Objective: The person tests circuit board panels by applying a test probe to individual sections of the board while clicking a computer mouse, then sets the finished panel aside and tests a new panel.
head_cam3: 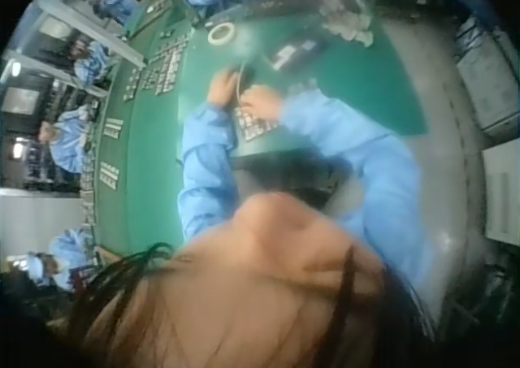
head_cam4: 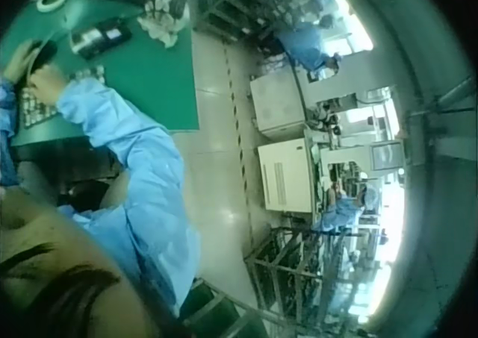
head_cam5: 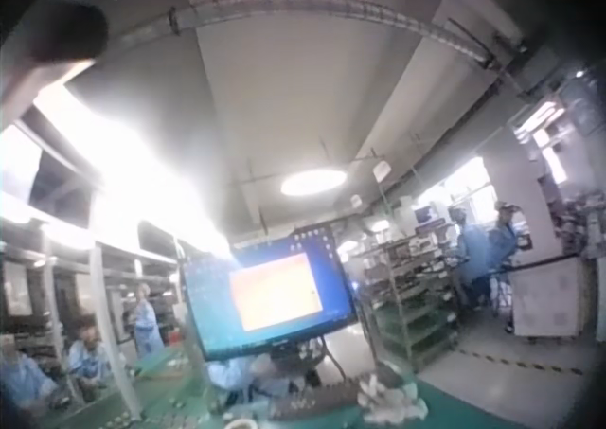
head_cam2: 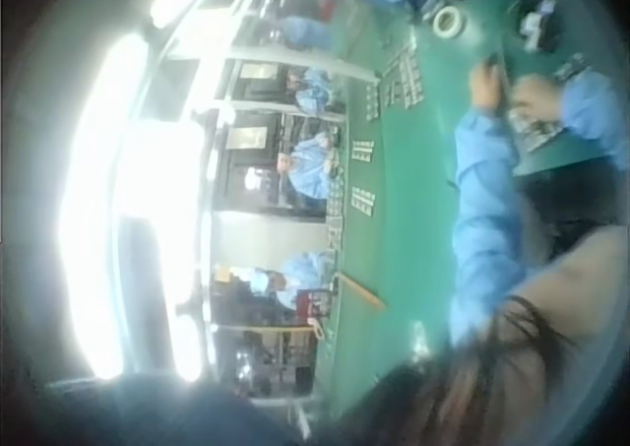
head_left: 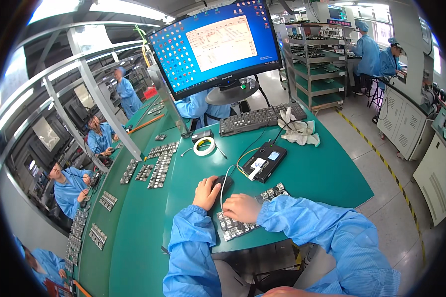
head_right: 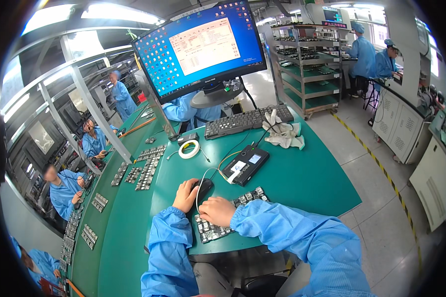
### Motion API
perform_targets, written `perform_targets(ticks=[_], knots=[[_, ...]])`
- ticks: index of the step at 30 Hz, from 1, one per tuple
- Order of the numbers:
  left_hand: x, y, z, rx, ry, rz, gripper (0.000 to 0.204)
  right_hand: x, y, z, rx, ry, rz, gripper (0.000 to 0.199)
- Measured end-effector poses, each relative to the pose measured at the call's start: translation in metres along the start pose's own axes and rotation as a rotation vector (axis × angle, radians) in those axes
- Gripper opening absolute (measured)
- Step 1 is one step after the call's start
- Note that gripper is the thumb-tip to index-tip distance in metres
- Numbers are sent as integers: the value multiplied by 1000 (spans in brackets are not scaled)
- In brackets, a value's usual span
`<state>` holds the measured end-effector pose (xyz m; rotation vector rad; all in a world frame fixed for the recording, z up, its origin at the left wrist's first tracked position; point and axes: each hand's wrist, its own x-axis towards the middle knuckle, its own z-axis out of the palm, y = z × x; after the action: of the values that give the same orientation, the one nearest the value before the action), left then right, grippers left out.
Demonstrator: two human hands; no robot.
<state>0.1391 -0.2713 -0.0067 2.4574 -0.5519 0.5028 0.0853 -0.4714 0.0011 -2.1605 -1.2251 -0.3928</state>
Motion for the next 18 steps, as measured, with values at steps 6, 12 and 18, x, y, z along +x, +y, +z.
perform_targets(ticks=[6,12,18], knots=[[-1,-2,0,0,-20,-47,45,0,-2,-2,-14,-6,-2,15],[0,0,0,-4,-36,-66,46,-1,1,0,-21,2,-9,15],[-1,1,-1,-4,-33,-64,45,0,0,0,-36,4,-24,15]])
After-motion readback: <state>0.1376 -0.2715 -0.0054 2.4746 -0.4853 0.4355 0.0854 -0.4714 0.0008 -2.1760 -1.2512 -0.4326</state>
